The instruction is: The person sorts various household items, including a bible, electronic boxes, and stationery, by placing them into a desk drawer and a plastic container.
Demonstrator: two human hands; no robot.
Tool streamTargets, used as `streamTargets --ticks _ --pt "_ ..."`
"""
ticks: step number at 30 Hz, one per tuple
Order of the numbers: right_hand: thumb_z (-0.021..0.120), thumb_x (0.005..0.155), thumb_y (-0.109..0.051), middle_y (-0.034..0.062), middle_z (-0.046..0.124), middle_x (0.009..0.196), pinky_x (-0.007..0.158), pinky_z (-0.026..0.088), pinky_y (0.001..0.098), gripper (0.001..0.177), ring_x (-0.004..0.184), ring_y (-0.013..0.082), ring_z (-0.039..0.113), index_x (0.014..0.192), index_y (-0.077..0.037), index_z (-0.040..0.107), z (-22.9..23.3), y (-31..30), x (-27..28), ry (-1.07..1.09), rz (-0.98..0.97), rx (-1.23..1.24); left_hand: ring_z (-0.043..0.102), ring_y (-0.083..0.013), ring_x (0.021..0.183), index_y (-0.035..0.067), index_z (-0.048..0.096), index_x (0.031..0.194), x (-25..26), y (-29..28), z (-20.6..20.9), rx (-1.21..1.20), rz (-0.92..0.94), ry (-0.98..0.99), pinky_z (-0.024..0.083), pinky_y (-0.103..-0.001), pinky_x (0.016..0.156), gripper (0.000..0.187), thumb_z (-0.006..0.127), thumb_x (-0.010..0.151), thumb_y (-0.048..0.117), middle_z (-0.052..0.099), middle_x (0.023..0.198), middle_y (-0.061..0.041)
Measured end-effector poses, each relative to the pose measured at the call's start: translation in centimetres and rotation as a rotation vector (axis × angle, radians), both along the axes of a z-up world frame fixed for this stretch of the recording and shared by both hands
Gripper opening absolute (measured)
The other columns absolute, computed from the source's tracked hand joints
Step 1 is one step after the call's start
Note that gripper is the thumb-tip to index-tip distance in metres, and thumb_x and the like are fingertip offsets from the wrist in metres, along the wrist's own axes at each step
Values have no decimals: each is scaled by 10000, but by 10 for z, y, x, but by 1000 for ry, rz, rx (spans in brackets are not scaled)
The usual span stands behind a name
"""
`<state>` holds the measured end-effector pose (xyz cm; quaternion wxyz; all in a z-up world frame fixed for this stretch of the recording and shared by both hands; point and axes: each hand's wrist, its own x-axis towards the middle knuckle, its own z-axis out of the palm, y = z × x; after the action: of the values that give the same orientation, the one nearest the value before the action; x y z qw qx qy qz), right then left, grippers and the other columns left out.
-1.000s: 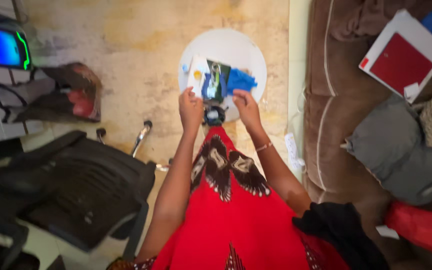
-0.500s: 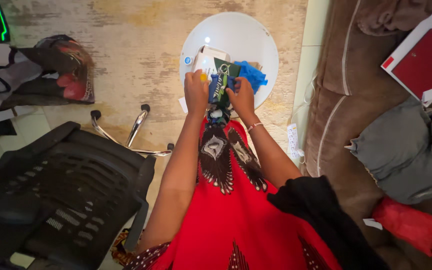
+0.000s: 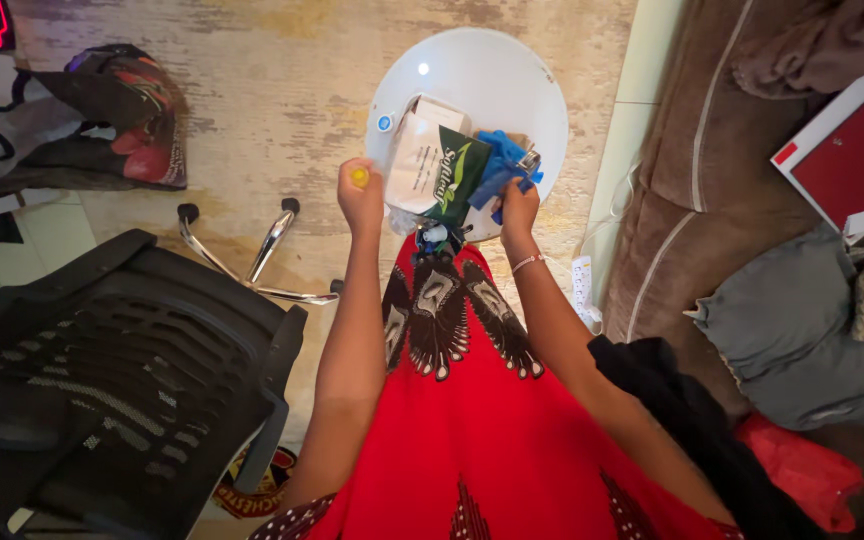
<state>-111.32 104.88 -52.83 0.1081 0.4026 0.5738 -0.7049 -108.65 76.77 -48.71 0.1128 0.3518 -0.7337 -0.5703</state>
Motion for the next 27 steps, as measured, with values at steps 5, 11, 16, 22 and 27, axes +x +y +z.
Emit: streamTargets --ticks 5,11,16,22,27 --pt "599 981 -75 11 663 861 565 574 295 90 713 110 655 1053 -110 640 -3 -8 -5 -114 5 -34 644 -152 899 47 659 1060 -4 14 -20 161 22 -129 530 -280 844 204 751 902 137 691 969 -48" --pt "563 981 -59 0 564 790 558 513 301 106 676 131 573 1046 -136 597 14 -3 -9 -79 224 -268 642 -124 922 26 686 1094 2 30 -19 439 85 -110 526 -272 844 265 778 905 187 715 1004 -45" --pt "539 973 -26 13 583 791 582 556 309 161 661 138 580 1098 -105 605 75 3 -13 -35 268 -263 640 -124 962 24 695 1127 12 36 51 394 107 -52 525 -274 878 268 770 937 197 712 1059 -59" --pt "521 1005 -25 31 651 872 564 488 289 330 674 126 589 1308 -44 651 143 -66 -20 127 465 -250 624 -138 1072 19 635 1192 40 7 183 362 342 148 510 -279 941 326 741 933 186 687 1192 -75" --pt "520 979 -12 39 724 1020 627 546 260 328 775 109 662 1286 -25 634 230 -149 -15 243 615 -446 611 -147 1157 4 615 1197 90 -11 305 124 521 377 486 -274 1017 316 733 962 179 680 1275 -86"
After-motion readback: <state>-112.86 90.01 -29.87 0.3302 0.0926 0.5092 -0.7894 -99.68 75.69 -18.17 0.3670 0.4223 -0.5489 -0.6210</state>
